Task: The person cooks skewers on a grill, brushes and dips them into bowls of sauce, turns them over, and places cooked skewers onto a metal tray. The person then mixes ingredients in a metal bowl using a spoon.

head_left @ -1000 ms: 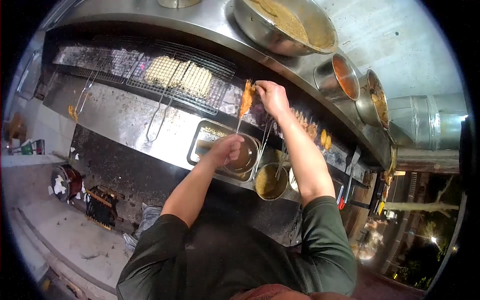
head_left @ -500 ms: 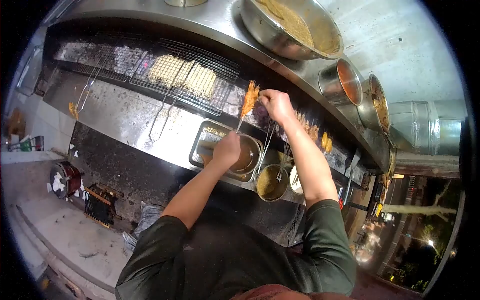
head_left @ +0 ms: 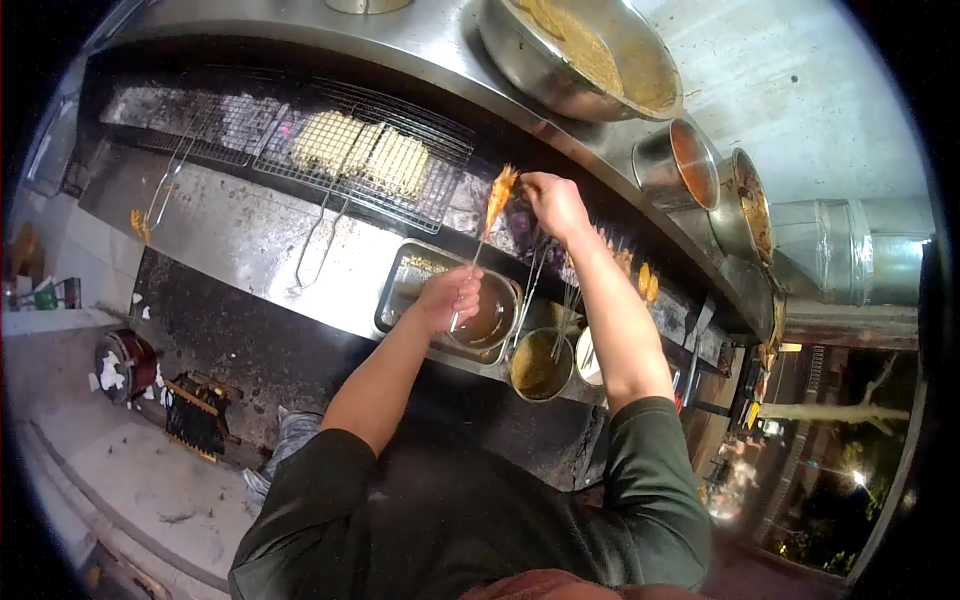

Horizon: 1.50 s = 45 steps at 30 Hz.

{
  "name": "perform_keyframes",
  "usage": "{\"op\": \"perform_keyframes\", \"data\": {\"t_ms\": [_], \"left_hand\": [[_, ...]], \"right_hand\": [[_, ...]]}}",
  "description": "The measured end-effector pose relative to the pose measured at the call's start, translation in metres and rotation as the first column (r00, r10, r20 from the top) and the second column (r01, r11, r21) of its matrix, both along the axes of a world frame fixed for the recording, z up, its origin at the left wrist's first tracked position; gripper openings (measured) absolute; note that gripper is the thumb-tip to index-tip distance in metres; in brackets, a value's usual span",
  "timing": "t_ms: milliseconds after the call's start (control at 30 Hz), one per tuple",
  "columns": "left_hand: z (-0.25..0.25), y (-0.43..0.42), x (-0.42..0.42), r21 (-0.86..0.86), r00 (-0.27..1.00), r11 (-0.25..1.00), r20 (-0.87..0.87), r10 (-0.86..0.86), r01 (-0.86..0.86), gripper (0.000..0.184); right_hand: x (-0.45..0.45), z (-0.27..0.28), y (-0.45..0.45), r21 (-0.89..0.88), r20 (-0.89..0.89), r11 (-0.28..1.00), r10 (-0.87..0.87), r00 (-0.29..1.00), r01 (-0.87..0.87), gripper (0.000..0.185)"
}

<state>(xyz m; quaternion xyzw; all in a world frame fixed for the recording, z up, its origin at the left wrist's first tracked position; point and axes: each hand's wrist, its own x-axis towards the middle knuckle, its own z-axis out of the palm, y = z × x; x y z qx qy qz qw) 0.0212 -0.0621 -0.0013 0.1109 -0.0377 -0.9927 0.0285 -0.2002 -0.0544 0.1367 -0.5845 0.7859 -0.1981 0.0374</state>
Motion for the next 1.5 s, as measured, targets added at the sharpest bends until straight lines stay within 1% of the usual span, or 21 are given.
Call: {"op": "perform_keyframes", "data": {"t_ms": [33, 133, 267, 300, 333, 367, 433, 467, 567, 667, 700, 800, 933, 1000, 1067, 1167, 1267, 1333, 1400, 1433, 1500], "left_hand": [[0.002, -0.002, 0.001, -0.046, 0.999, 0.999, 0.041, -0.012, 0.014, 0.022], [0.010, -0.001, 0.002, -0.215, 0.976, 0.976, 0.217, 0.017, 0.030, 0.022], [0.017, 0.002, -0.003, -0.540, 0.927, 0.839, 0.346, 0.148, 0.067, 0.021], [0.017, 0.005, -0.004, -0.593, 0.913, 0.800, 0.369, 0.174, 0.087, 0.022], [0.017, 0.005, -0.006, -0.647, 0.901, 0.755, 0.383, 0.205, 0.103, 0.023], [0.007, 0.006, -0.009, -0.725, 0.878, 0.673, 0.409, 0.248, 0.147, 0.026], [0.004, 0.009, -0.010, -0.970, 0.824, 0.174, 0.237, 0.514, 0.170, 0.026], [0.002, 0.014, -0.009, -0.973, 0.802, -0.106, 0.105, 0.589, 0.205, 0.027], [0.018, 0.016, -0.008, -0.939, 0.787, -0.136, 0.180, 0.590, 0.316, 0.024], [0.019, 0.021, -0.006, -0.909, 0.757, -0.194, 0.172, 0.630, 0.368, 0.021], [0.020, 0.021, -0.007, -0.904, 0.743, -0.211, 0.152, 0.651, 0.371, 0.020], [0.022, 0.022, -0.007, -0.889, 0.755, -0.231, 0.172, 0.633, 0.395, 0.019], [0.020, 0.018, -0.009, -0.916, 0.760, -0.127, 0.232, 0.607, 0.380, 0.022], [0.017, 0.017, -0.009, -0.922, 0.771, -0.114, 0.238, 0.590, 0.371, 0.027], [0.021, 0.015, -0.006, -0.945, 0.810, -0.089, 0.219, 0.545, 0.316, 0.030], [0.023, 0.016, -0.004, -0.903, 0.784, -0.130, 0.276, 0.556, 0.410, 0.031], [0.025, 0.019, 0.002, -0.865, 0.788, -0.281, 0.188, 0.586, 0.415, 0.031], [0.035, 0.021, 0.000, -0.822, 0.747, -0.277, 0.244, 0.618, 0.498, 0.030], [0.042, 0.025, -0.001, -0.750, 0.720, -0.344, 0.245, 0.649, 0.565, 0.030], [0.058, 0.031, -0.002, -0.680, 0.669, -0.302, 0.371, 0.645, 0.668, 0.030], [0.054, 0.037, -0.004, -0.596, 0.637, -0.367, 0.335, 0.695, 0.714, 0.031]], "right_hand": [[0.002, -0.001, -0.004, -0.055, 0.148, 0.990, -0.121, 0.982, 0.130, 0.020], [0.021, 0.015, -0.006, 0.200, 0.090, 0.979, -0.051, 0.995, 0.033, 0.019], [0.014, -0.006, -0.011, -0.030, 0.130, 0.987, -0.155, 0.979, 0.160, 0.017], [0.013, -0.007, -0.010, 0.124, 0.077, 0.990, -0.070, 0.995, 0.060, 0.019], [0.011, -0.007, -0.011, 0.070, 0.131, 0.991, -0.123, 0.984, 0.115, 0.020], [0.010, -0.005, -0.013, 0.019, 0.185, 0.986, -0.168, 0.968, 0.168, 0.020], [0.010, -0.004, -0.018, -0.013, 0.221, 0.974, -0.216, 0.951, 0.224, 0.020], [0.011, -0.005, -0.017, 0.001, 0.203, 0.971, -0.235, 0.951, 0.239, 0.020], [0.008, -0.006, -0.020, 0.001, 0.186, 0.953, -0.299, 0.936, 0.304, 0.019], [0.014, -0.005, -0.013, 0.092, 0.005, 0.978, -0.186, 0.982, 0.185, 0.019], [0.013, -0.002, -0.014, -0.007, 0.257, 0.947, -0.309, 0.916, 0.322, 0.020], [0.004, -0.010, 0.003, 0.020, 0.142, 0.962, -0.273, 0.952, 0.273, 0.021], [0.015, 0.017, 0.063, -0.087, 0.720, 0.831, -0.328, 0.611, 0.549, 0.019], [0.050, 0.036, 0.117, -0.056, 0.812, 0.759, -0.343, 0.472, 0.648, 0.019], [0.086, 0.039, 0.180, 0.106, 0.703, 0.737, -0.530, 0.475, 0.668, 0.016], [0.133, 0.004, 0.266, 0.276, 0.717, 0.695, -0.608, 0.339, 0.664, 0.016], [0.169, -0.044, 0.307, 0.323, 0.729, 0.626, -0.643, 0.235, 0.710, 0.018], [0.159, -0.072, 0.318, 0.324, 0.587, 0.689, -0.684, 0.433, 0.648, 0.017], [0.136, -0.101, 0.317, 0.274, 0.171, 0.787, -0.606, 0.777, 0.553, 0.019], [0.122, -0.120, 0.312, 0.391, 0.174, 0.775, -0.592, 0.787, 0.496, 0.021], [0.098, -0.169, 0.305, 0.551, 0.096, 0.777, -0.422, 0.902, 0.304, 0.019]]}}
